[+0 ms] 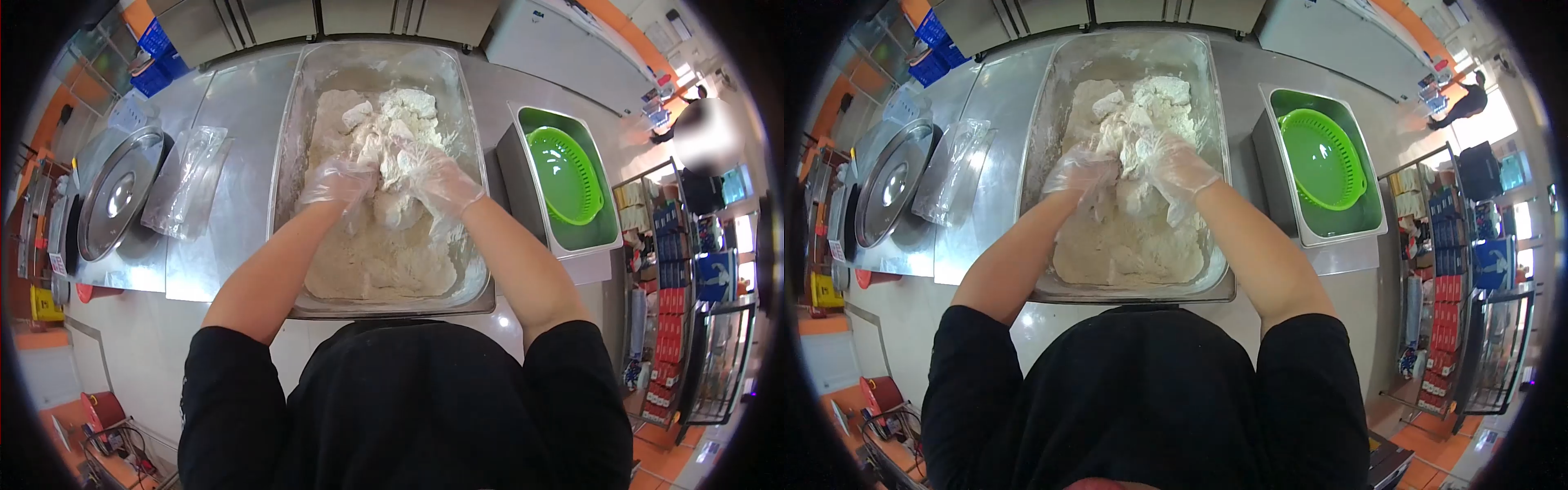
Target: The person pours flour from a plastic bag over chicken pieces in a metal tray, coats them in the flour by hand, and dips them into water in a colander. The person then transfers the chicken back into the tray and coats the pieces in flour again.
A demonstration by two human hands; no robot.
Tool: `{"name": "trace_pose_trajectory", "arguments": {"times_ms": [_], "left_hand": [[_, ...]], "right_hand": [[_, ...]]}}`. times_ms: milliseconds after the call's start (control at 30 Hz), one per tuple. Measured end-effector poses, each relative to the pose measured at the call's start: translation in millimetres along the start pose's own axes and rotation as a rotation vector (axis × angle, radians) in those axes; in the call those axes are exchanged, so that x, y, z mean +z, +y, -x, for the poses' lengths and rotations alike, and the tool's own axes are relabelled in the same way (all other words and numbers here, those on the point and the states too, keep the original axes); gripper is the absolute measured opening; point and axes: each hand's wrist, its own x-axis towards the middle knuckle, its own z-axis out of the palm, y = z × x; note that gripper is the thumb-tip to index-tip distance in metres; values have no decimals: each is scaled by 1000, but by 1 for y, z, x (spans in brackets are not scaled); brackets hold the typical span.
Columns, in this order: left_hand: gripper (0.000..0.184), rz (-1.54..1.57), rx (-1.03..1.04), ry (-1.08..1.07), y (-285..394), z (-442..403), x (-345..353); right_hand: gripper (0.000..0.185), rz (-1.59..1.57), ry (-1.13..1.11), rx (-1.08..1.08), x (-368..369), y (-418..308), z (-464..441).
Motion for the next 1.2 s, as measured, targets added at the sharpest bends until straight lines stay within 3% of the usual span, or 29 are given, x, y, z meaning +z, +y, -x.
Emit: {"name": "trace_pose_trajectory", "arguments": {"times_ms": [100, 167, 267, 367, 467, 533, 600, 667, 767, 867, 933, 967, 1000, 1067, 1167, 1200], "left_hand": [[48, -364, -60, -254, 44, 32, -46], [51, -547, 17, -307, 56, 44, -58], [37, -747, 393, -30, 20, 41, -40], [36, -401, 58, -266, 3, 43, -39], [36, -281, -76, -500, 9, 48, -25], [37, -328, -112, -554, 7, 44, -1], [37, -413, -185, -549, 6, 43, 17], [37, -473, -269, -530, 0, 41, 25], [38, -604, -244, -532, -16, 34, 18], [30, -882, 70, -543, -32, 34, 6], [32, -890, 50, -645, -18, 41, 6], [33, -894, 40, -691, -7, 45, 6], [30, -856, -91, -604, 6, 49, 2], [30, -766, -346, -419, 29, 57, -6], [40, -837, 75, -624, 15, 50, -24], [41, -670, -51, -561, 24, 51, -36]], "right_hand": [[30, -472, 7, 247, -27, -9, 2], [28, -809, -71, 488, -63, -26, 4], [31, -663, -112, 371, -34, 3, 2], [33, 389, 200, -80, -15, 0, 16], [35, -72, -366, 52, -41, -53, 10], [30, 598, -286, -253, 33, -48, 25], [29, 589, -247, -246, 42, -56, 19], [30, -117, -277, 62, 38, -65, 7], [25, -233, -431, 323, -8, -64, 3], [24, -116, -345, 353, 1, -47, 8], [23, -830, 109, 206, 93, 5, 24], [23, -824, 141, 135, 103, 12, 24], [24, -818, 172, 64, 112, 18, 23], [25, -660, 60, 126, 86, 7, 16], [26, -640, -30, 215, 53, -10, 7], [26, -646, -28, 218, 49, -12, 6]]}}
